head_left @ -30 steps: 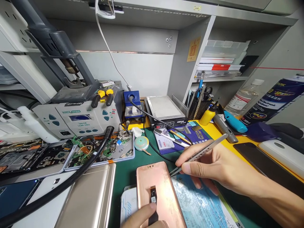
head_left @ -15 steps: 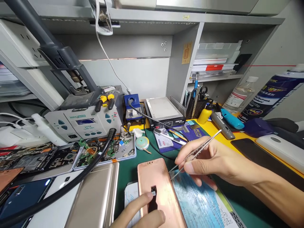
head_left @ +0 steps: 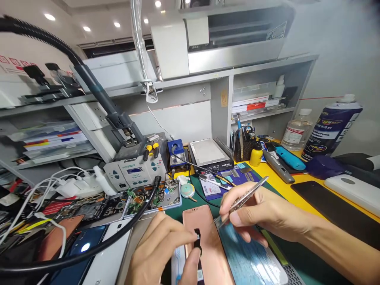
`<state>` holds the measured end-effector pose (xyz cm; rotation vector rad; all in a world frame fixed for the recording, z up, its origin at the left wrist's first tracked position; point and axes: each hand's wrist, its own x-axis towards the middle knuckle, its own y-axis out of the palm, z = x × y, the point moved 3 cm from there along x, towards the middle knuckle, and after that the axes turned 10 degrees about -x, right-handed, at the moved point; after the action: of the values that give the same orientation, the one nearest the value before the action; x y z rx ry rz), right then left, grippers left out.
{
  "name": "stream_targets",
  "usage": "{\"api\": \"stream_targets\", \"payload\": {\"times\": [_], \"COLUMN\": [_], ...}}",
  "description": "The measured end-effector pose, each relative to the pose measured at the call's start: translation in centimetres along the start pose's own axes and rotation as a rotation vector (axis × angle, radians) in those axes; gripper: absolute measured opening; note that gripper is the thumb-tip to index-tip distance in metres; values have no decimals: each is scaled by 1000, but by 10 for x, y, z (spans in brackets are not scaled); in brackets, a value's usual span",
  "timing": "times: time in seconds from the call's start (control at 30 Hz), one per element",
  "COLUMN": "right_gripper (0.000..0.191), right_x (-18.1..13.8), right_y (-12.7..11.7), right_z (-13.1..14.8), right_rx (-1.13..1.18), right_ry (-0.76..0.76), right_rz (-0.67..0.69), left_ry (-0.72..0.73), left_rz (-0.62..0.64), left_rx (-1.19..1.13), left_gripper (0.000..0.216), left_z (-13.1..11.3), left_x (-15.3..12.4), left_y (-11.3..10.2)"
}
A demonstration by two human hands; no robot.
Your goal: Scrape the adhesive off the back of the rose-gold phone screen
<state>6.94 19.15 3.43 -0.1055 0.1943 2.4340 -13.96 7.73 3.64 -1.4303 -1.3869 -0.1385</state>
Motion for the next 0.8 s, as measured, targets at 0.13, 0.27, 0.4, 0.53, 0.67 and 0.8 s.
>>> {"api": "stream_targets", "payload": {"times": [0.13,0.27,0.4,0.53,0.67,0.8], "right_gripper": [22,18,15,15,13,14], "right_x": [-4,-8,-10,-10,-12,-12], "right_y": [5,9,11,13,15,14], "right_z": [4,7,7,5,6,6], "right_rx": [4,9,9,7,-6,1], "right_ry": [-39,-81,-116,-144,-149,-133], "right_rz": [37,50,71,92,104,112], "left_ry": [-458,-968,-1029,-1014,-1104,-1192], "left_rz": [-16,-18,22,-20,-46,-68], "left_rx": [-238,-597,-675,-743,-816,-871], "left_gripper": [8,28,35,40,46,43], "left_z": [-11,-22,-25,-22,-25,-29], "left_x": [11,18,25,24,20,19], "left_y": [6,18,25,27,27,25]}}
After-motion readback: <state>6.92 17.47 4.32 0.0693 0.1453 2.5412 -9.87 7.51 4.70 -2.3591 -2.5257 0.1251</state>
